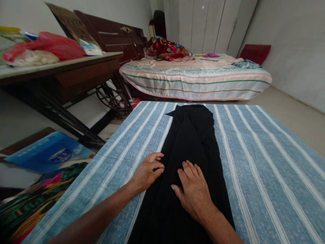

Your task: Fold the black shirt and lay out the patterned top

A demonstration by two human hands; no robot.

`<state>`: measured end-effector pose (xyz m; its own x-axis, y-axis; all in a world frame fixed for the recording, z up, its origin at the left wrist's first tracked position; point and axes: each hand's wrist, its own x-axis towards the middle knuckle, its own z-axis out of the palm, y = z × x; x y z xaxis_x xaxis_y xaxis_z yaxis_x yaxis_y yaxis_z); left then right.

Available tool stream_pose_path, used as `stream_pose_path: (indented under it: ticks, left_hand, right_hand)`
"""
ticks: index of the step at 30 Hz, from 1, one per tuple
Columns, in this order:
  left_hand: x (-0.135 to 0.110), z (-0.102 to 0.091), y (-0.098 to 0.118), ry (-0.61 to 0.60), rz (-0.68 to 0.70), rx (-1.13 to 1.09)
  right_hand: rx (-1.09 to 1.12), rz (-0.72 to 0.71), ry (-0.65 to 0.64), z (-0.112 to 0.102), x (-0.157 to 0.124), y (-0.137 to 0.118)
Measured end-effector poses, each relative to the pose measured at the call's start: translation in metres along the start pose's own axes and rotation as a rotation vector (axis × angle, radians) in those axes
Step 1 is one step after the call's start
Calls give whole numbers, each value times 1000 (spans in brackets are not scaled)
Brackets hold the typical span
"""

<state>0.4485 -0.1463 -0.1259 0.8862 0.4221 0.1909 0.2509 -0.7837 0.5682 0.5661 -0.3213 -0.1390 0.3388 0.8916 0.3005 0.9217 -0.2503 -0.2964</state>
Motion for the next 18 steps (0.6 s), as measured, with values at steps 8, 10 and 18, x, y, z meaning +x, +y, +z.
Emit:
stream_pose_path:
  ticks: [8,10,18]
  left_hand:
    - [2,-5,6,-20,-63,-118]
    - [4,-7,6,-9,-108,-188]
    - [13,-58,-21,132,-313,-237]
  right_hand:
    - [-12,-5,-5,-1,0,0]
    - [-14,-2,-14,-1,0,0]
    - [2,17,-50,-2,0,0]
